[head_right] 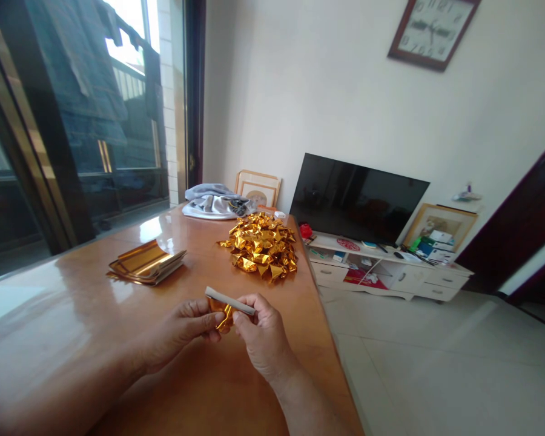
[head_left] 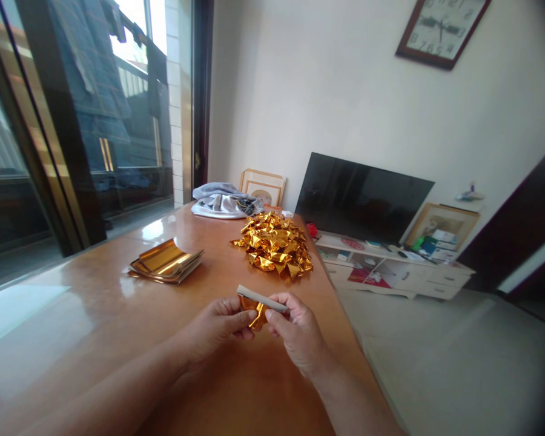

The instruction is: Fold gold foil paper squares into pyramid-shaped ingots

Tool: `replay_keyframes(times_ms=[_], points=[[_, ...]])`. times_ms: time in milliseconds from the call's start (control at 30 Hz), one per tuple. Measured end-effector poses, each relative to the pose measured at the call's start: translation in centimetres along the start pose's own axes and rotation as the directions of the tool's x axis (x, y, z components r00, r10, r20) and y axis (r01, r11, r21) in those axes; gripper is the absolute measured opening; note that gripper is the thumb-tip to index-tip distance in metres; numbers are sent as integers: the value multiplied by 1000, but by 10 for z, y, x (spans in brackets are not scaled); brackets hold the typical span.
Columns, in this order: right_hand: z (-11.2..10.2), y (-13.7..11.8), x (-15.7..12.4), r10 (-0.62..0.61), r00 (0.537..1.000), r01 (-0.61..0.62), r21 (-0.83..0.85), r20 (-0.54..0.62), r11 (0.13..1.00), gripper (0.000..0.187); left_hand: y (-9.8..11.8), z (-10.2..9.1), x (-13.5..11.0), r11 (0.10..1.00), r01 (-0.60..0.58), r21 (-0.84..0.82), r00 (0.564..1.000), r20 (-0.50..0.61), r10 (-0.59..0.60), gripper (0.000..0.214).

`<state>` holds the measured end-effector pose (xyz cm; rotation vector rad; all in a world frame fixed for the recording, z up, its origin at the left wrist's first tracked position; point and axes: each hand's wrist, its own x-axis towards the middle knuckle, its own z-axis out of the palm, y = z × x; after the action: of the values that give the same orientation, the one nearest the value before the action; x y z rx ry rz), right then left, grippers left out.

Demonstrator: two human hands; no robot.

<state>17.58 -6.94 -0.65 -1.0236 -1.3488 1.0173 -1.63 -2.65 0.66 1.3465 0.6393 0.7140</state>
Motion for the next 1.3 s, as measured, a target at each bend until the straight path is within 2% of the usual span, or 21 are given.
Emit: replay_keyframes(times_ms=[233,433,600,733,867,1000,1300], points=[[3,-2,-1,-15,1000,14,-40,-18,999,18,-2,-2,1,996,59,-68,998,1,-59,41],[1,2,-2,-134,991,133,-180,7,975,27,-3,-4,1,990,89,-110,996,-13,-91,36],[0,3,-2,-167,985,171,-181,37,968,25,-2,-4,-1,987,107,-119,994,-14,-110,33],[-1,2,-2,-119,993,121,-157,21,980,25,-5,-4,0,985,82,-149,996,-24,-86,33],[-1,2,-1,-62,998,63,-113,5,992,27,-8,-4,3,985,3,-173,996,-89,-19,28],[0,1,-2,-36,999,37,-87,20,996,30,-9,-6,3,985,-45,-164,994,-104,28,26],[-1,2,-3,-117,992,124,-155,50,980,29,-11,-8,4,987,-23,-157,994,-113,6,30]])
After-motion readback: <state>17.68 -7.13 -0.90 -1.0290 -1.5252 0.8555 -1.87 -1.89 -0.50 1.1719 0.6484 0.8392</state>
